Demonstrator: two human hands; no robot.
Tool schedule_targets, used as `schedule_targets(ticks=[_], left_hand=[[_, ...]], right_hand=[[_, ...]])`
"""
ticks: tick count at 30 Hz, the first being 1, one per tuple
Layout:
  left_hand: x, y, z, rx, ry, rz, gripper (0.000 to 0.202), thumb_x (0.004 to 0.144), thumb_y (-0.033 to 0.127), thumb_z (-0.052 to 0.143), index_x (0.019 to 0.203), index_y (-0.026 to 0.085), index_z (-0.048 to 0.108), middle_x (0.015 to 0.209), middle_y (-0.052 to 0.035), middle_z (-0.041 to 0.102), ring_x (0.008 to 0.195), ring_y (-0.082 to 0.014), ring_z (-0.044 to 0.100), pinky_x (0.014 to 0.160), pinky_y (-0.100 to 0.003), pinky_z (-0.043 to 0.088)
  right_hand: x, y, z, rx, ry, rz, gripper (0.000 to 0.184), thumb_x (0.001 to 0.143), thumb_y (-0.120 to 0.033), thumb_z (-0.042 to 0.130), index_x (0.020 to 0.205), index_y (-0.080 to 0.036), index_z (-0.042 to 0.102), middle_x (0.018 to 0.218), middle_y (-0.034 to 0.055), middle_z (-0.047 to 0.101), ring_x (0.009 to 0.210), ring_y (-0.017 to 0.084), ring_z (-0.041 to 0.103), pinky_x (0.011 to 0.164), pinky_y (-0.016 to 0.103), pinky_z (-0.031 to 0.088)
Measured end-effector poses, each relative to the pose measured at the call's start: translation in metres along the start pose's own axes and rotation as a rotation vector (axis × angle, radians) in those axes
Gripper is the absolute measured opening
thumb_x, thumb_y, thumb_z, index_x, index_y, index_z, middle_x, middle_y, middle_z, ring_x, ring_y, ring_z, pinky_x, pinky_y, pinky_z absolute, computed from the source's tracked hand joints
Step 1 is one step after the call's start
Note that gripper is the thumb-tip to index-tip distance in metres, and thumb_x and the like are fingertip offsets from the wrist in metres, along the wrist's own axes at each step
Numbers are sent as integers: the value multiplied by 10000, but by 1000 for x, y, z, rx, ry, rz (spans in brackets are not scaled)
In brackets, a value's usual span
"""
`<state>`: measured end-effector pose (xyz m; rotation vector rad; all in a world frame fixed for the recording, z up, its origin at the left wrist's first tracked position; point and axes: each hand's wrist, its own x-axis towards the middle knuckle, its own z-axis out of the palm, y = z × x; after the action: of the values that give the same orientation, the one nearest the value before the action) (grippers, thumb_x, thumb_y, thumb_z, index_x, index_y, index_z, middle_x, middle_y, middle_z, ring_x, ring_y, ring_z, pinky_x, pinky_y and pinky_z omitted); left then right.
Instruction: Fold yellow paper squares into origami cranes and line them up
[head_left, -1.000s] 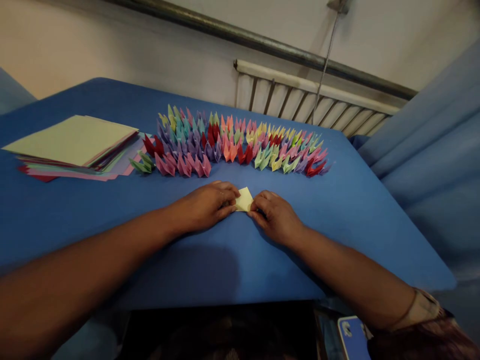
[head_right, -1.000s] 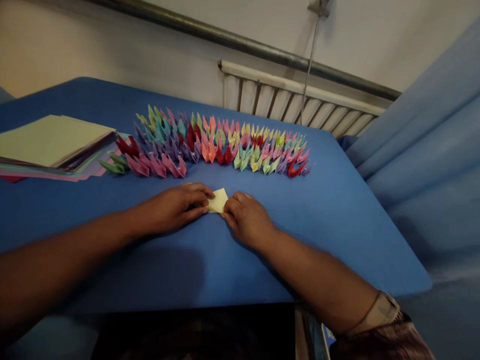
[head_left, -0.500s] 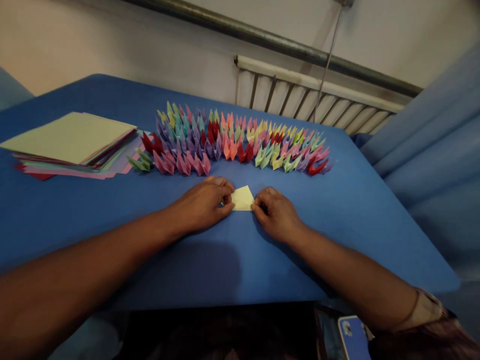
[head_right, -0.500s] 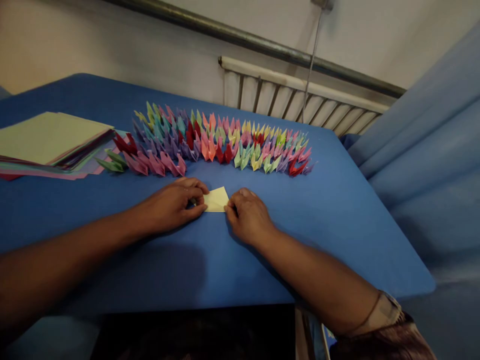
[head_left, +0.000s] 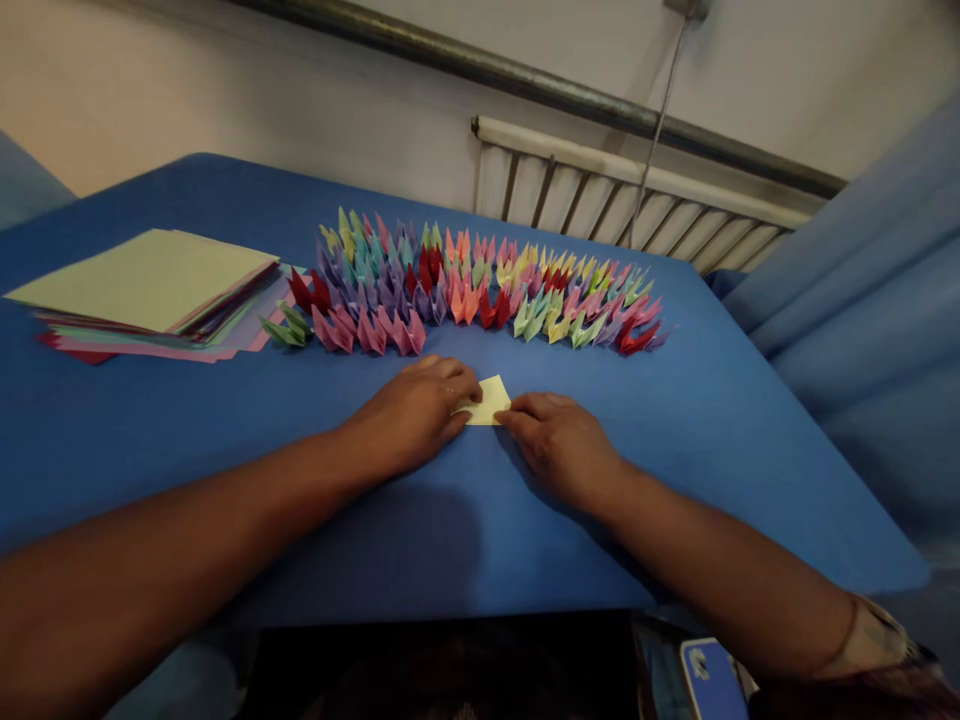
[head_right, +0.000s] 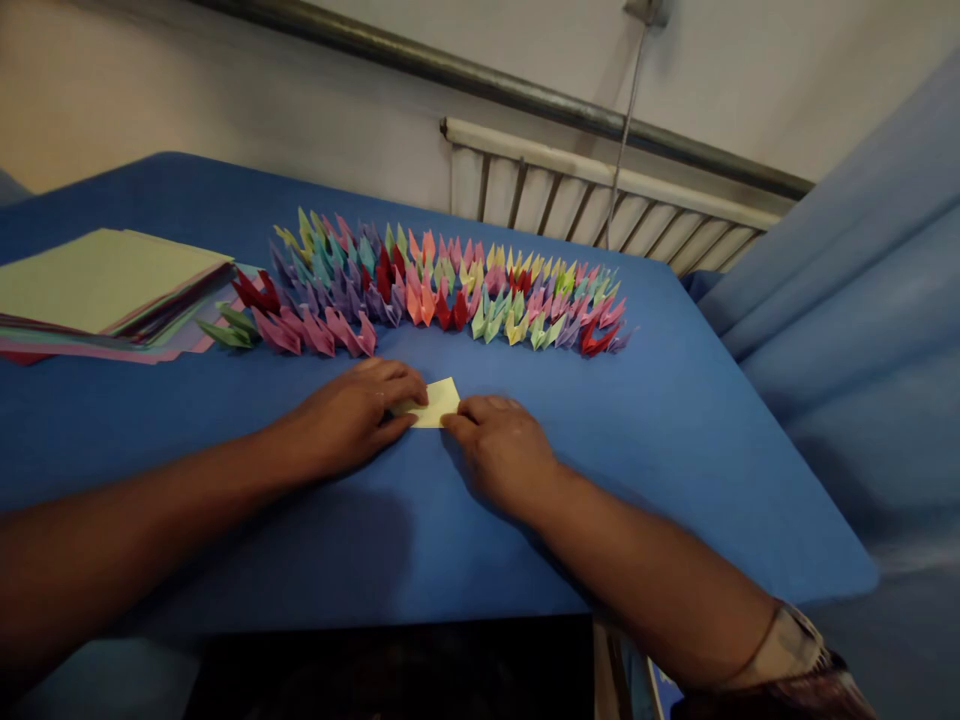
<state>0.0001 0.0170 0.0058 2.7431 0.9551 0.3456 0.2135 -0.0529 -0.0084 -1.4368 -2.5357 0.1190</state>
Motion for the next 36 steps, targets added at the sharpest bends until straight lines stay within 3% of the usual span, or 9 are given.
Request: schedule_targets(ticks=[5,9,12,17,20,23,27,32,36], left_hand=[[-5,4,-5,59,-72,110,200,906,202,502,915,201,701,1043,-53,679,951,-216,578,855,-367,410],[-6,10,-11,118,-131,109,206,915,226,500,910,189,703,1003,-67,691,923,-217,590,838,-364,404],[-4,13,-12,129,-119,96,241,938,215,457,896,188,693,931,-61,684,858,-201,580,801,-347,399],[-3,11,-9,120,-87,145,240,930,172,441,892,186,678,892,-57,659,793,-196,554,755,-344,390],[-3,8,-7,158,-61,191,234,931,170,448,886,190,677,858,-56,646,792,-201,546,749,-350,384],[-1,7,-5,210,-57,213,207,930,178,474,925,192,680,896,-62,649,859,-213,550,780,-354,383],[5,7,-4,236,-29,191,211,927,177,478,901,177,688,897,-78,649,856,-225,543,756,-359,384],[6,15,-1,180,-79,120,230,924,178,457,961,165,684,965,-89,654,877,-227,557,795,-367,412],[-2,24,-2,83,-82,82,327,903,403,554,1096,157,651,1089,-108,639,984,-254,559,878,-387,422]], right_hand=[[-8,-7,-4,-117,-70,-28,348,937,-140,454,1252,-165,599,1214,114,624,994,264,545,802,393,434],[-12,-11,-9,-135,-98,-16,293,937,-146,461,1173,-135,634,1167,137,639,971,266,561,806,405,449],[-10,-4,-8,-36,-35,33,259,965,-193,436,1077,-154,666,1124,126,654,967,244,581,835,385,462],[28,22,3,197,194,86,266,937,-234,509,1176,-170,604,1221,122,618,1120,232,560,951,396,444],[60,31,10,342,138,33,317,890,-221,591,1206,-197,595,1165,84,655,1042,192,601,933,365,450],[76,33,15,477,51,132,228,827,-131,611,1043,-194,654,879,9,693,774,133,619,740,276,473],[60,31,14,504,70,238,171,787,-80,563,893,-186,645,702,-35,635,598,100,545,582,228,397],[26,24,4,454,61,328,133,787,-112,564,882,-199,597,701,-29,624,598,113,538,573,237,381],[17,15,4,489,26,364,120,795,-118,578,873,-207,566,703,-25,625,608,121,547,575,245,381]])
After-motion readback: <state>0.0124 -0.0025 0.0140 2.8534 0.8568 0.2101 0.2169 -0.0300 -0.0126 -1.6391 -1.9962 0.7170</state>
